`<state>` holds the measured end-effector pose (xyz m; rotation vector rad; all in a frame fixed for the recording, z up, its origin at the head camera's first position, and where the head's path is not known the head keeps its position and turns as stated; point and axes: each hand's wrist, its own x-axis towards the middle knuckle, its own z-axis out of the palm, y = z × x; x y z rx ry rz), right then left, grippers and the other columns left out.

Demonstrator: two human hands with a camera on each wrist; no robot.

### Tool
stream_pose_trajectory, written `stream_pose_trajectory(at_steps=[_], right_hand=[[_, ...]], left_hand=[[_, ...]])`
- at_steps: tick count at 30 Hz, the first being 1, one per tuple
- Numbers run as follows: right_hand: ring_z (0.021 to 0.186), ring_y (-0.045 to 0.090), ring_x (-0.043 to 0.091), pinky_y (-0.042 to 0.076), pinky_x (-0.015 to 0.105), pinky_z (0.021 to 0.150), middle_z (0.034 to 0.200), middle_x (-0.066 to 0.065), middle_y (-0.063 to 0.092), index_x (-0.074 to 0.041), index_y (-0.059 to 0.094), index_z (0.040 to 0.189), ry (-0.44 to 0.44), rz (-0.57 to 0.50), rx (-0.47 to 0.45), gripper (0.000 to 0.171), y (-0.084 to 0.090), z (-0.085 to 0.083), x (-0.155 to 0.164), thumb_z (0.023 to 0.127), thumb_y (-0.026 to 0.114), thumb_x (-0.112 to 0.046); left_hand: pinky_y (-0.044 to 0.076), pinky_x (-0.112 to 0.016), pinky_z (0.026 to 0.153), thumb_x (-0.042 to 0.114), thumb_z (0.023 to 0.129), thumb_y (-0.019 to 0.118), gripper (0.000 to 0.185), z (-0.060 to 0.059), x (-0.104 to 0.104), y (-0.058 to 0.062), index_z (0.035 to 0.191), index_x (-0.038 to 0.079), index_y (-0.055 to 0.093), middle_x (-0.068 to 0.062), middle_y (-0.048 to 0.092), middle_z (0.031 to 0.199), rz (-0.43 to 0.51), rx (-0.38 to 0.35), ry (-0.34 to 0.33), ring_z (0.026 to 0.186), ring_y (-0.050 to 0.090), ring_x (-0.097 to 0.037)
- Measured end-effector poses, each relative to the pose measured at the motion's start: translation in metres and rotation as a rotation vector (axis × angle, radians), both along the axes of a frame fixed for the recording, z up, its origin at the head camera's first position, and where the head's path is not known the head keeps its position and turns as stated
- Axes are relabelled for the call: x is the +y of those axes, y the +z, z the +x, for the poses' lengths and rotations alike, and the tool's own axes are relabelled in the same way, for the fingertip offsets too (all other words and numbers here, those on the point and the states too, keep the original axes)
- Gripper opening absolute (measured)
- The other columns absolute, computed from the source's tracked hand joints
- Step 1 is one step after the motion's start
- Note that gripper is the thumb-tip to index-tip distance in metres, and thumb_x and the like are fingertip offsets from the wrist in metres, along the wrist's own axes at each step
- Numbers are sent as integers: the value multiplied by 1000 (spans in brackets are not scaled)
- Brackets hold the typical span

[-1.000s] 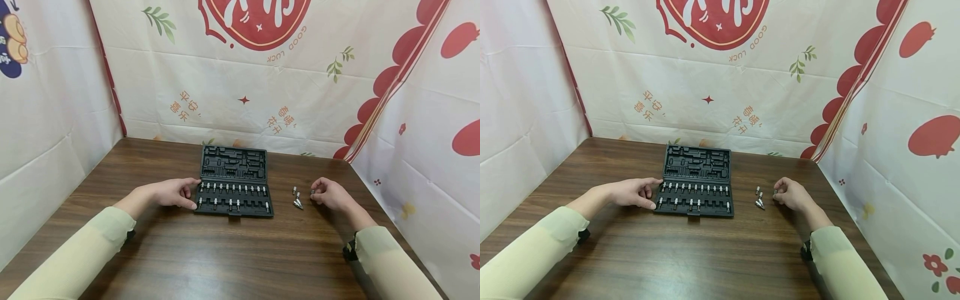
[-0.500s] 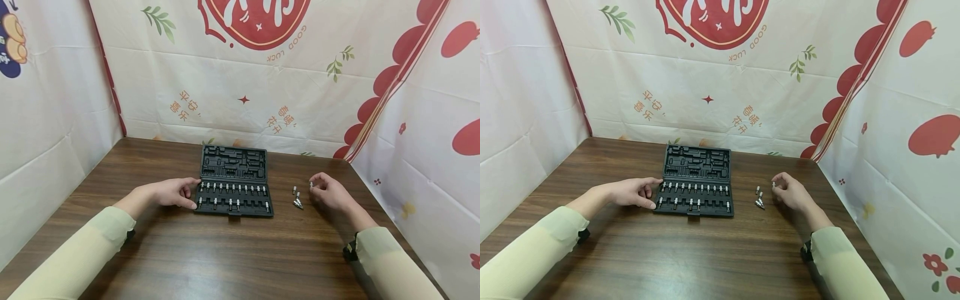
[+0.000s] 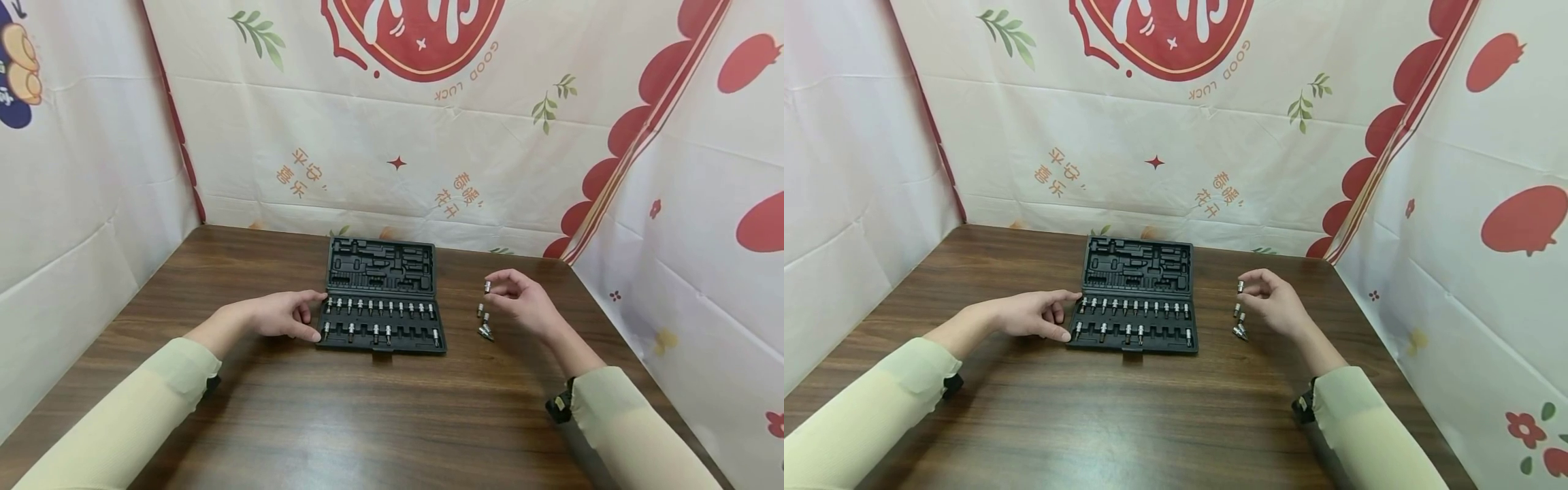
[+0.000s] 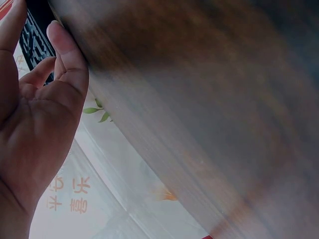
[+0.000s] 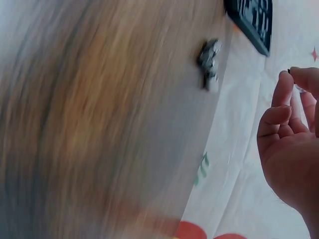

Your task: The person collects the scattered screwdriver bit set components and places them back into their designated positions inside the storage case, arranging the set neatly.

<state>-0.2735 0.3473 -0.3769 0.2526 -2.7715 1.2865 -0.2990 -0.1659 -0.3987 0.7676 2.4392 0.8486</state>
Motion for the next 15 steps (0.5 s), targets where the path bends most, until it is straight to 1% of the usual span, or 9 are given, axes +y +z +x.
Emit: stream_pose_trajectory(at_steps=[2, 7, 9, 11, 15], right_hand=[[103, 74, 16, 59, 29, 83, 120, 19, 77, -5, 62, 142, 21, -23, -22, 41, 1, 2, -7, 106, 76, -21], [102, 71, 22, 61, 37, 84, 121, 18, 73, -4, 59, 146, 62, -60, -71, 46, 3, 6, -25, 106, 76, -21], [102, 71, 25, 62, 38, 85, 120, 17, 73, -4, 59, 146, 74, -67, -77, 46, 3, 6, -32, 106, 76, -20], [103, 71, 24, 61, 37, 86, 118, 16, 74, -5, 60, 144, 86, -73, -74, 44, 3, 6, -38, 106, 76, -19], [101, 72, 18, 58, 33, 85, 115, 13, 75, -8, 63, 139, 112, -80, -61, 37, 3, 5, -51, 105, 76, -15]], left_hand=[[51, -35, 85, 39, 98, 85, 94, 0, 0, 0, 170, 5, 36, -10, 64, 113, 2, -2, 0, 93, 60, -19], [51, -35, 85, 38, 98, 85, 93, 0, 0, 0, 170, 5, 35, -10, 63, 113, 5, -7, -6, 93, 60, -18], [51, -35, 85, 38, 98, 84, 93, 0, 0, 0, 171, 5, 35, -10, 64, 114, 3, -5, -8, 93, 61, -18], [51, -35, 85, 38, 98, 84, 94, 0, 0, 1, 171, 5, 35, -10, 64, 114, 2, -5, -9, 93, 61, -18], [51, -35, 85, 38, 98, 84, 94, 1, 0, 2, 171, 4, 35, -11, 64, 114, 3, -4, -10, 93, 61, -18]])
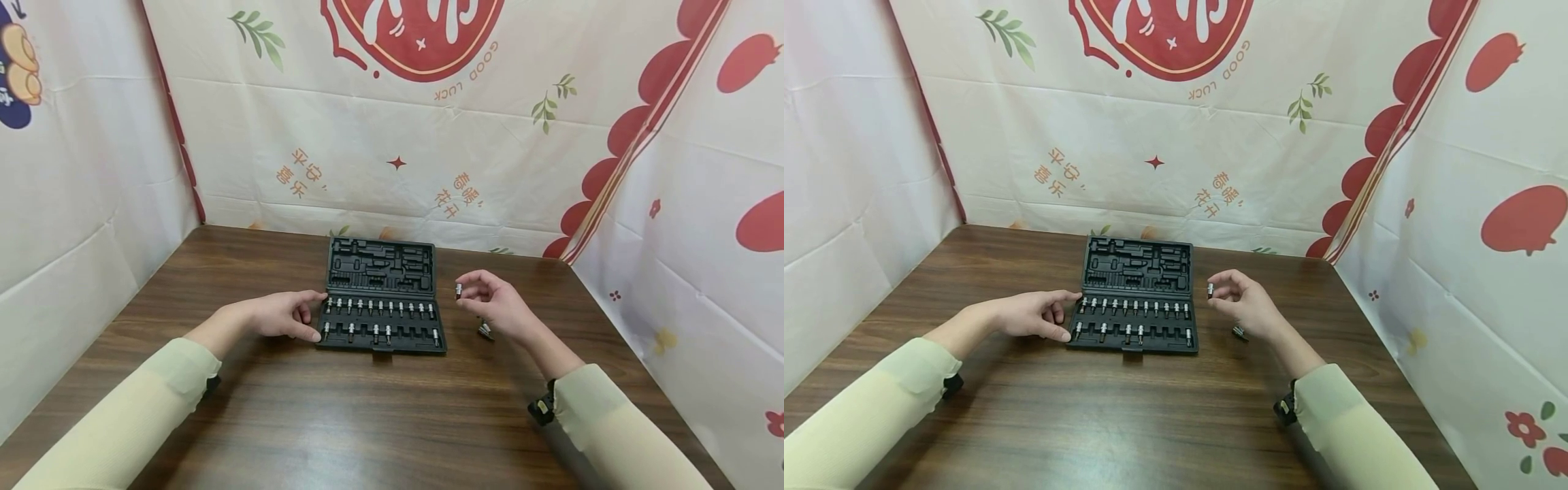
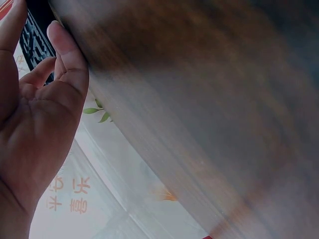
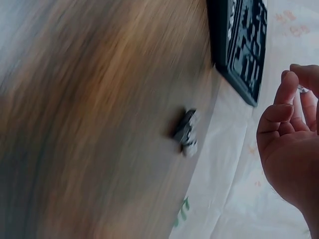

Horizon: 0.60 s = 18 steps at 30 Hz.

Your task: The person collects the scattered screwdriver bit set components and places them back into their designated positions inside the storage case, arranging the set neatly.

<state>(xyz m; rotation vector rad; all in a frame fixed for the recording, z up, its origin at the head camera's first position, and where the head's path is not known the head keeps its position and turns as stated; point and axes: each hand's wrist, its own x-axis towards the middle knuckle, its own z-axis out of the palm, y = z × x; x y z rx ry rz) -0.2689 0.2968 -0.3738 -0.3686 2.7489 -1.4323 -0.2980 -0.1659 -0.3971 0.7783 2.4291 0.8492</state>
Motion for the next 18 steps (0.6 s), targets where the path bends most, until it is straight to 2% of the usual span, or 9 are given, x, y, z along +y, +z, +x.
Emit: stream_pose_trajectory(at_steps=[4, 12, 18], right_hand=[[99, 72, 17, 57, 31, 81, 113, 11, 76, -11, 64, 135, 17, -7, 3, 34, 2, 1, -14, 104, 77, -14], [99, 72, 24, 56, 32, 81, 112, 11, 75, -5, 63, 139, 57, 0, -5, 39, 5, 2, -41, 104, 77, -13], [93, 68, 23, 58, 39, 82, 112, 11, 75, -6, 63, 138, 90, -29, -36, 38, 6, 3, -62, 103, 76, -13]], left_hand=[[51, -36, 85, 39, 98, 85, 94, 0, 0, 0, 171, 5, 35, -10, 64, 114, -7, 3, 3, 93, 61, -18], [51, -34, 83, 40, 98, 85, 94, 1, 0, 1, 170, 6, 36, -8, 65, 112, -24, 15, 6, 91, 62, -18], [51, -35, 83, 41, 98, 84, 95, 1, 0, 1, 171, 6, 35, -8, 65, 111, -23, 15, 3, 90, 62, -17]])
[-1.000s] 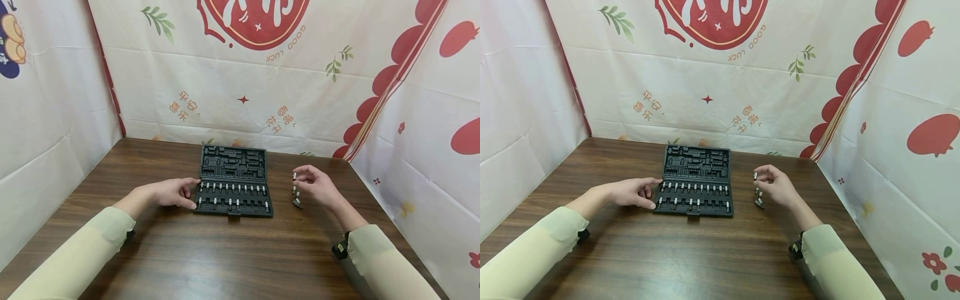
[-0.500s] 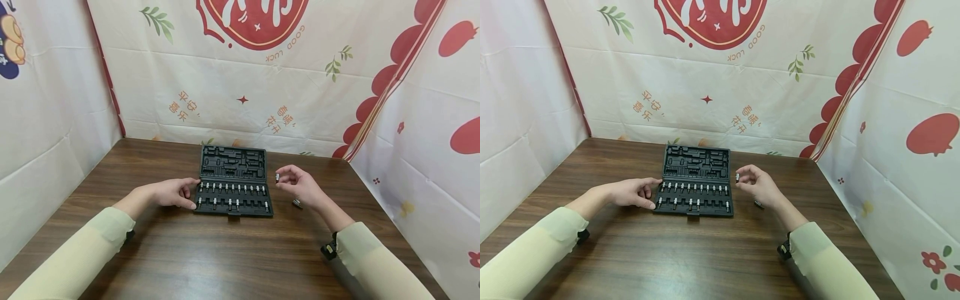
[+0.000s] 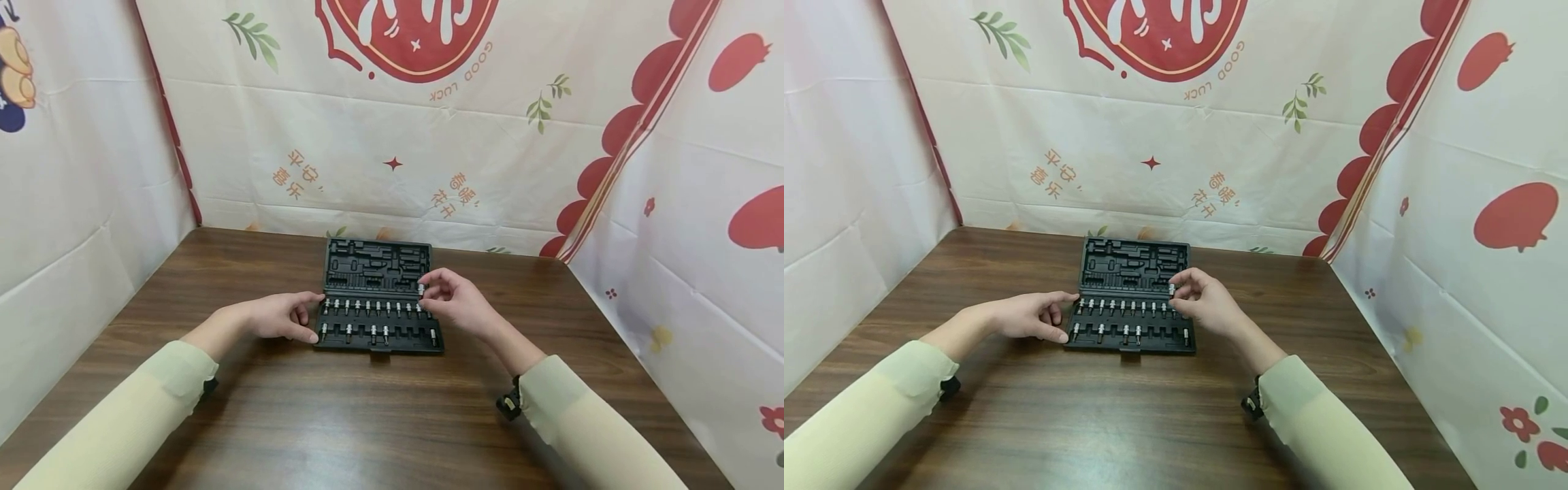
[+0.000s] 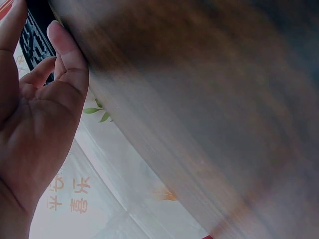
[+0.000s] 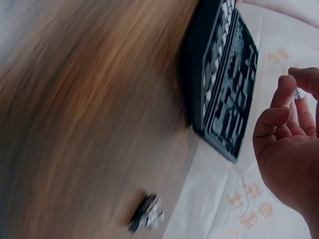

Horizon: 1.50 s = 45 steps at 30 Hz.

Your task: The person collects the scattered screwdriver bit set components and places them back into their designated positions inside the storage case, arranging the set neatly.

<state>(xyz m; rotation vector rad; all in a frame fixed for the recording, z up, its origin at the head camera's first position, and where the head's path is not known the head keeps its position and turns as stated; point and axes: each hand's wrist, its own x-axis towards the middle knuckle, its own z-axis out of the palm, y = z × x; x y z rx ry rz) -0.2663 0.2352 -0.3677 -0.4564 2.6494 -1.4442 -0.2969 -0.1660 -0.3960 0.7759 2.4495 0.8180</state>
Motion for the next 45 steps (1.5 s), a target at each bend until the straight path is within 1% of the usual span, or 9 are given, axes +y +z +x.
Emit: stream_pose_trajectory(at_steps=[4, 9, 17, 23, 29, 33, 37, 41, 45], right_hand=[[86, 66, 22, 58, 46, 80, 109, 10, 76, -7, 63, 137, 41, -8, -9, 35, -2, 0, -17, 104, 75, -13], [82, 67, 20, 60, 46, 78, 105, 10, 77, -4, 63, 133, 72, -13, -14, 33, -6, 0, -36, 104, 74, -12], [79, 67, 20, 55, 36, 70, 103, 8, 76, -3, 64, 134, 84, -8, -33, 34, -9, 0, -59, 105, 73, -17], [80, 68, 18, 56, 35, 73, 104, 7, 78, -6, 66, 131, 89, -4, -28, 30, -10, -2, -73, 104, 74, -16], [80, 66, 17, 53, 33, 72, 103, 6, 77, -10, 68, 126, 105, 12, -28, 25, -11, -3, -84, 103, 75, -18], [79, 65, 15, 52, 32, 72, 101, 4, 77, -11, 70, 125, 111, 47, -27, 24, -14, -4, -91, 104, 76, -19], [78, 64, 15, 53, 32, 70, 99, 1, 77, -12, 71, 123, 118, 62, -28, 22, -17, -5, -98, 103, 77, -19], [76, 64, 15, 53, 31, 68, 97, 2, 76, -9, 70, 125, 134, 52, -32, 24, -19, -5, -103, 103, 77, -16], [79, 63, 13, 51, 30, 71, 97, 2, 76, -8, 70, 123, 141, 48, -22, 24, -20, -4, -107, 102, 78, -14]], left_hand=[[52, -36, 82, 40, 98, 85, 95, -1, -1, -2, 171, 6, 35, -9, 65, 111, 5, -4, 1, 89, 62, -17], [52, -36, 81, 39, 98, 85, 95, -1, -1, -3, 171, 6, 34, -9, 64, 111, 13, -13, 2, 88, 62, -17], [52, -35, 81, 40, 98, 84, 96, 0, -2, -2, 172, 7, 33, -9, 64, 112, 17, -20, 2, 89, 62, -17], [51, -36, 81, 40, 98, 84, 95, 1, -4, -2, 172, 8, 33, -9, 64, 112, 28, -22, 8, 89, 62, -17], [51, -35, 80, 37, 98, 85, 95, 3, -3, -2, 171, 5, 34, -10, 64, 111, 39, -16, 2, 88, 62, -18], [52, -35, 80, 37, 97, 86, 94, 3, -2, -1, 170, 4, 36, -10, 65, 111, 44, -15, 6, 89, 62, -18], [52, -35, 81, 37, 97, 86, 94, 1, -2, -1, 170, 4, 36, -10, 66, 111, 41, -19, 8, 89, 63, -18], [52, -34, 81, 38, 98, 85, 94, 0, -1, -1, 170, 5, 36, -10, 66, 112, 38, -26, 8, 90, 63, -18], [52, -35, 81, 37, 98, 85, 93, -1, 1, -2, 170, 5, 36, -10, 66, 111, 38, -31, 6, 88, 63, -18]])
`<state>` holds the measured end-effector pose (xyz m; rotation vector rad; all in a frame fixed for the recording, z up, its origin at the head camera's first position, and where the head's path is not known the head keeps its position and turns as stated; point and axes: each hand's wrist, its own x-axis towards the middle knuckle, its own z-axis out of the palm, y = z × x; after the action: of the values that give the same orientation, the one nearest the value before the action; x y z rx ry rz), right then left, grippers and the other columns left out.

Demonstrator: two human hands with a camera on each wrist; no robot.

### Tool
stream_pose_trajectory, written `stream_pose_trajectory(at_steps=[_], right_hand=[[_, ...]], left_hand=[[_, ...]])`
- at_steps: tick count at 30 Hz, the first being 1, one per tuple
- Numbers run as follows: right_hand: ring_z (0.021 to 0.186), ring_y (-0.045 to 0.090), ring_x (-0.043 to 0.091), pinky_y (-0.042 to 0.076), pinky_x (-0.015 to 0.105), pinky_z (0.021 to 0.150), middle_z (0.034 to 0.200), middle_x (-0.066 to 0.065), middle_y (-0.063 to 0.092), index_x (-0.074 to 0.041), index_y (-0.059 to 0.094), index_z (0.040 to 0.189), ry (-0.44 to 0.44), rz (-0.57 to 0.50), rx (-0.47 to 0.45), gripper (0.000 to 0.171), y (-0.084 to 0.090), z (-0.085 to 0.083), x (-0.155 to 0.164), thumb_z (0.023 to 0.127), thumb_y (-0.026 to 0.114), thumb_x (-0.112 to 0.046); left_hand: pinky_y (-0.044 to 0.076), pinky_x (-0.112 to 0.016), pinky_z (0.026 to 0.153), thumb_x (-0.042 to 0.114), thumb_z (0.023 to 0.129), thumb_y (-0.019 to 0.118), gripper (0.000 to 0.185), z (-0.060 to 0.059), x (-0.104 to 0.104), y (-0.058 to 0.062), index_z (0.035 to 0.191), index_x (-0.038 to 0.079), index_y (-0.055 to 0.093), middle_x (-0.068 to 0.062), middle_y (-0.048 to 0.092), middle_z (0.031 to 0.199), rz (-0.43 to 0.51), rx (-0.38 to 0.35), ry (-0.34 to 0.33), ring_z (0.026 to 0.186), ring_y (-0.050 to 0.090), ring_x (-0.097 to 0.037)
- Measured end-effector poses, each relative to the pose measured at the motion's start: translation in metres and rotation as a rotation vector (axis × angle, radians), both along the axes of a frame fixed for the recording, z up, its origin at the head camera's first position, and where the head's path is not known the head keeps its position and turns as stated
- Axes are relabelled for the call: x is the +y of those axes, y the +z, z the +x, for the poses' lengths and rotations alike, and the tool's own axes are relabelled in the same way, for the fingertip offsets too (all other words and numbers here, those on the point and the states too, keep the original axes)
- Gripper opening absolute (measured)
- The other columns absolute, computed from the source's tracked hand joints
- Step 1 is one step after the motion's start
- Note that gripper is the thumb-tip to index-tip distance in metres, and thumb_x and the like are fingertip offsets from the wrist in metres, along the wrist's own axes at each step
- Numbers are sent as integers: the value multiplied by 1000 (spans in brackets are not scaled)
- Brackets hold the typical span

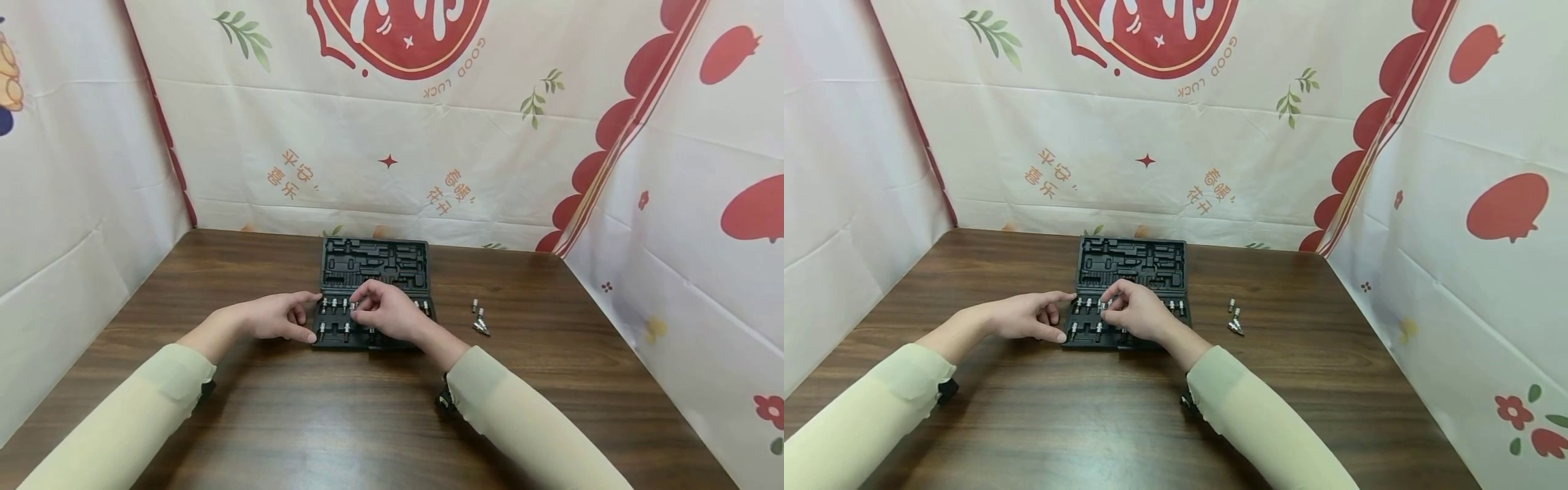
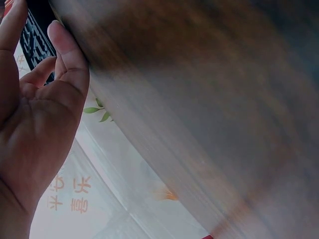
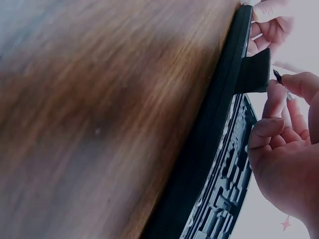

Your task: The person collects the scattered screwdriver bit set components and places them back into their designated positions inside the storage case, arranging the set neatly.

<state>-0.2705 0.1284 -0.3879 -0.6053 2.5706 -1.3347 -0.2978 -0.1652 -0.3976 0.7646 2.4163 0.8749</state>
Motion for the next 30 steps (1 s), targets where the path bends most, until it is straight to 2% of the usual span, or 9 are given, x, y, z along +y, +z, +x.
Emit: stream_pose_trajectory(at_steps=[13, 20, 25, 30], right_hand=[[79, 65, 12, 54, 29, 72, 95, 1, 74, -13, 68, 119, 33, 65, -12, 19, -3, -3, -13, 102, 75, -13], [77, 64, 9, 52, 27, 73, 92, -2, 75, -13, 70, 114, 60, 204, 15, 18, -3, -3, -25, 99, 77, -11], [77, 63, 8, 52, 28, 76, 90, -7, 73, -19, 70, 105, 69, 350, 81, 12, -3, -1, -35, 98, 77, -13], [84, 64, 9, 53, 32, 83, 95, -7, 74, -20, 73, 106, 69, 435, 145, 9, -1, 0, -41, 101, 77, -14]], left_hand=[[52, -35, 80, 38, 99, 84, 92, 0, 1, 1, 170, 5, 36, -10, 66, 110, -5, 0, -8, 87, 62, -18], [51, -34, 80, 39, 98, 84, 92, 0, 1, 0, 170, 6, 37, -9, 67, 109, -19, 10, -7, 88, 62, -18], [51, -35, 80, 37, 99, 84, 92, 0, 0, 0, 170, 5, 36, -9, 66, 109, -8, 9, -14, 86, 61, -18], [51, -35, 80, 36, 99, 84, 92, 1, -1, 1, 171, 4, 34, -9, 66, 109, -1, 0, -17, 86, 61, -17]])
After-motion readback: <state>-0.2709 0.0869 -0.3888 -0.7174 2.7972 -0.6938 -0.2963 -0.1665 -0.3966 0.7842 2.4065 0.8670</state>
